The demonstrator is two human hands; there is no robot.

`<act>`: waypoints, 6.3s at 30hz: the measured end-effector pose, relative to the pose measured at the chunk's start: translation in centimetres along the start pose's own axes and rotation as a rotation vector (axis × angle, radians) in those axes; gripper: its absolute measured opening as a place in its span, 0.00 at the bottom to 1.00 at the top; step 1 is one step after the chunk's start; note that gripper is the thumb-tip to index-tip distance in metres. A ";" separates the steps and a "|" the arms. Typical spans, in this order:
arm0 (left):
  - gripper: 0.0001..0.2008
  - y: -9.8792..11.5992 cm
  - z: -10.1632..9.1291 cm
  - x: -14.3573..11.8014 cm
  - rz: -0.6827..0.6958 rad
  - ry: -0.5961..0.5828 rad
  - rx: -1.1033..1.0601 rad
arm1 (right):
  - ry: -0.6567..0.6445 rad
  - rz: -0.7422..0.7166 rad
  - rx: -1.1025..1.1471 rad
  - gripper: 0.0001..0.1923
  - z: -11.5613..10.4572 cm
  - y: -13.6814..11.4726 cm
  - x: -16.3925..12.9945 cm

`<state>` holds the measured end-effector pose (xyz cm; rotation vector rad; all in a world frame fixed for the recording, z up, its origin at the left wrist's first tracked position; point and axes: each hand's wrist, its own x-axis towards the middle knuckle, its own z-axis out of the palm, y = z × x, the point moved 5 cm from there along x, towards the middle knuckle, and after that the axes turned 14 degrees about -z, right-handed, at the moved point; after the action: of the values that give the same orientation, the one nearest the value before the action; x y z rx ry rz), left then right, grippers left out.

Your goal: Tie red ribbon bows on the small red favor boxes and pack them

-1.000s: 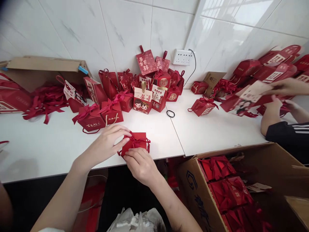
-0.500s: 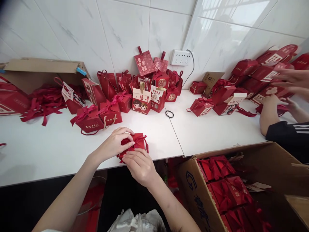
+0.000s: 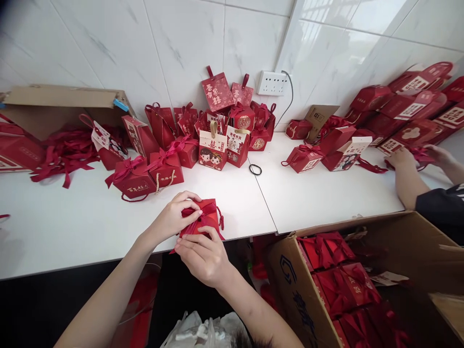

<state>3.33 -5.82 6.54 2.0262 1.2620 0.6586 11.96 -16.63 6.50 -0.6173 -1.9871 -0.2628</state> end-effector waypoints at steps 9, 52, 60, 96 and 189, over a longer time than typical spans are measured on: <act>0.05 0.6 -0.3 -0.3 0.065 -0.008 0.033 | -0.084 0.094 -0.081 0.20 -3.7 2.1 -1.8; 0.03 -1.1 0.6 -4.2 -0.409 0.393 -0.276 | 0.170 1.095 0.678 0.20 0.1 10.0 -3.5; 0.04 -1.3 1.2 -4.9 -0.305 0.464 -0.254 | 0.203 1.135 0.704 0.20 0.8 10.4 -4.6; 0.05 0.7 0.2 -1.7 -0.181 0.092 -0.061 | -0.021 0.059 0.040 0.06 -0.4 2.3 -0.9; 0.14 -0.7 -0.2 -3.0 -0.374 0.403 0.019 | -0.233 0.872 0.092 0.15 0.1 10.3 0.5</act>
<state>1.56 -8.22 5.93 1.6501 1.8275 0.8971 17.09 -7.72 6.14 -1.4211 -1.7392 0.4461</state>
